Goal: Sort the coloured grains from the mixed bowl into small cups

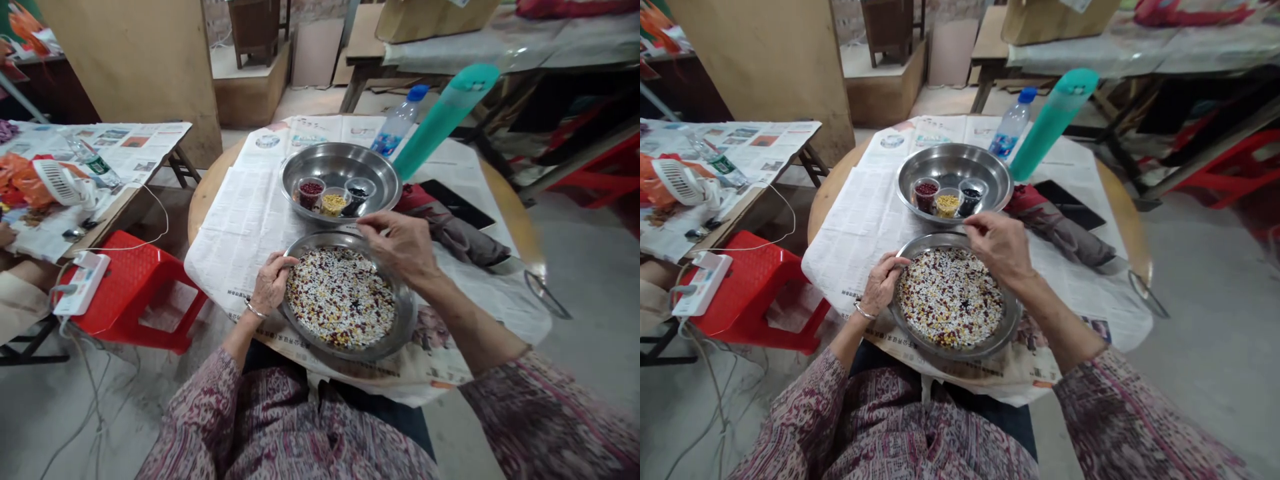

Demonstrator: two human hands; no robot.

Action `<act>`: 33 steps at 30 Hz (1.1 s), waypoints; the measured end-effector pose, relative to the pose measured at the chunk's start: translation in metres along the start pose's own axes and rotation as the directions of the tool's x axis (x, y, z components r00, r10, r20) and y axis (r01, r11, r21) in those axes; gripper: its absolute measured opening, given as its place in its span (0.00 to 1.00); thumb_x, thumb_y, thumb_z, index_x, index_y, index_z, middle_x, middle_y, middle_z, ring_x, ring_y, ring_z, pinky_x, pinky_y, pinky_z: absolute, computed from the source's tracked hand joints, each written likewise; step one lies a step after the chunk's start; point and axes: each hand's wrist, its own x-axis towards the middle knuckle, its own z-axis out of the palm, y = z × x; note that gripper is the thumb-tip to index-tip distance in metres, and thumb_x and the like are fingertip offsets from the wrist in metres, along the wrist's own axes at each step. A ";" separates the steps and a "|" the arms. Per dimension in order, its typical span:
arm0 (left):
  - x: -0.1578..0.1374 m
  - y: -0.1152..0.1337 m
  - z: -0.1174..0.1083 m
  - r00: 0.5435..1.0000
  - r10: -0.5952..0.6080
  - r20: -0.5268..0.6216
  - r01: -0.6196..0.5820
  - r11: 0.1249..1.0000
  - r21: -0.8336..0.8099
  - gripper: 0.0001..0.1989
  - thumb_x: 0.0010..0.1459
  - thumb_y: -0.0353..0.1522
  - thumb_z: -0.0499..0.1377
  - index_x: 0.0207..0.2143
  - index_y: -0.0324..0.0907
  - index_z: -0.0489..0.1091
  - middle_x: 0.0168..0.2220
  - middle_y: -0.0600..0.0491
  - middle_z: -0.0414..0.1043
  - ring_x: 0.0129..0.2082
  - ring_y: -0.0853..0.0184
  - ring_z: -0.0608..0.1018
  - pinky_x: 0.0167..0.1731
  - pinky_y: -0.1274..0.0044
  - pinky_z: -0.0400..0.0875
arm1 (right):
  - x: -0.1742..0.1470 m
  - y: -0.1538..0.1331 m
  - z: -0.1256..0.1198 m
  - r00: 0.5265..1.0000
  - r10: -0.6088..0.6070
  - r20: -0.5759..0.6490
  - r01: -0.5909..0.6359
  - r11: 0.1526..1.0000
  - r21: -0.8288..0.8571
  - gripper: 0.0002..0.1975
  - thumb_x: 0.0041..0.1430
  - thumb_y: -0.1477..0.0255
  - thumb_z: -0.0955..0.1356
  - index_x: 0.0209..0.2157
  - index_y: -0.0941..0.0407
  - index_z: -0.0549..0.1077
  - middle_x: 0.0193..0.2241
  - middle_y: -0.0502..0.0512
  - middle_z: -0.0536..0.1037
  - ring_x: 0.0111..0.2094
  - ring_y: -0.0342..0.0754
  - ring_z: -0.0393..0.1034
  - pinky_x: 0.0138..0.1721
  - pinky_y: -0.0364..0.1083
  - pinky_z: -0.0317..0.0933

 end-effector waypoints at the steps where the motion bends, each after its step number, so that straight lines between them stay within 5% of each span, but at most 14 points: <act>1: 0.000 0.000 0.000 1.000 -0.001 0.000 0.001 1.000 0.001 0.14 0.61 0.23 0.50 0.39 0.41 0.75 0.46 0.49 0.71 0.50 0.65 0.74 0.55 0.74 0.67 | 0.010 0.000 -0.002 0.998 0.045 -0.040 -0.046 0.999 -0.024 0.10 0.57 0.72 0.68 0.38 0.58 0.80 0.32 0.58 0.82 0.31 0.46 0.73 0.37 0.46 0.64; 5: -0.001 0.001 0.000 1.000 0.003 -0.003 -0.003 1.000 -0.007 0.14 0.61 0.24 0.50 0.39 0.41 0.75 0.46 0.49 0.71 0.50 0.65 0.74 0.55 0.74 0.67 | 0.049 0.000 -0.007 0.979 0.173 -0.108 -0.191 0.962 -0.194 0.13 0.58 0.70 0.67 0.42 0.59 0.81 0.34 0.62 0.82 0.32 0.46 0.71 0.35 0.46 0.59; 12: -0.003 0.002 0.001 0.999 -0.032 0.002 0.032 0.999 -0.016 0.15 0.60 0.22 0.50 0.40 0.41 0.75 0.48 0.49 0.71 0.51 0.65 0.74 0.56 0.74 0.66 | 0.089 0.003 0.002 0.940 0.340 -0.012 -0.304 0.824 -0.477 0.14 0.59 0.69 0.66 0.44 0.52 0.79 0.42 0.60 0.80 0.40 0.51 0.70 0.38 0.49 0.57; 17: -0.003 0.002 0.001 0.999 -0.049 0.005 0.049 0.999 -0.016 0.15 0.60 0.22 0.51 0.40 0.41 0.75 0.48 0.49 0.70 0.51 0.65 0.74 0.56 0.75 0.66 | 0.102 0.015 0.012 0.937 0.343 0.069 -0.263 0.820 -0.508 0.14 0.59 0.68 0.68 0.45 0.54 0.80 0.43 0.63 0.80 0.39 0.51 0.68 0.38 0.49 0.56; 24: -0.004 0.000 0.003 0.999 -0.050 0.003 0.050 0.998 -0.025 0.15 0.59 0.22 0.50 0.40 0.40 0.75 0.48 0.49 0.71 0.51 0.65 0.74 0.56 0.75 0.67 | 0.118 0.019 0.020 0.869 0.469 0.158 -0.315 0.771 -0.553 0.13 0.54 0.67 0.73 0.42 0.57 0.81 0.37 0.62 0.81 0.32 0.46 0.66 0.32 0.48 0.51; 33: -0.005 -0.001 0.003 0.999 -0.038 -0.002 0.038 0.999 -0.017 0.15 0.59 0.23 0.50 0.39 0.40 0.75 0.46 0.48 0.71 0.51 0.64 0.74 0.56 0.73 0.67 | 0.109 0.017 0.021 0.908 0.395 0.143 -0.270 0.810 -0.521 0.16 0.60 0.64 0.69 0.44 0.60 0.80 0.43 0.66 0.79 0.36 0.48 0.68 0.32 0.49 0.52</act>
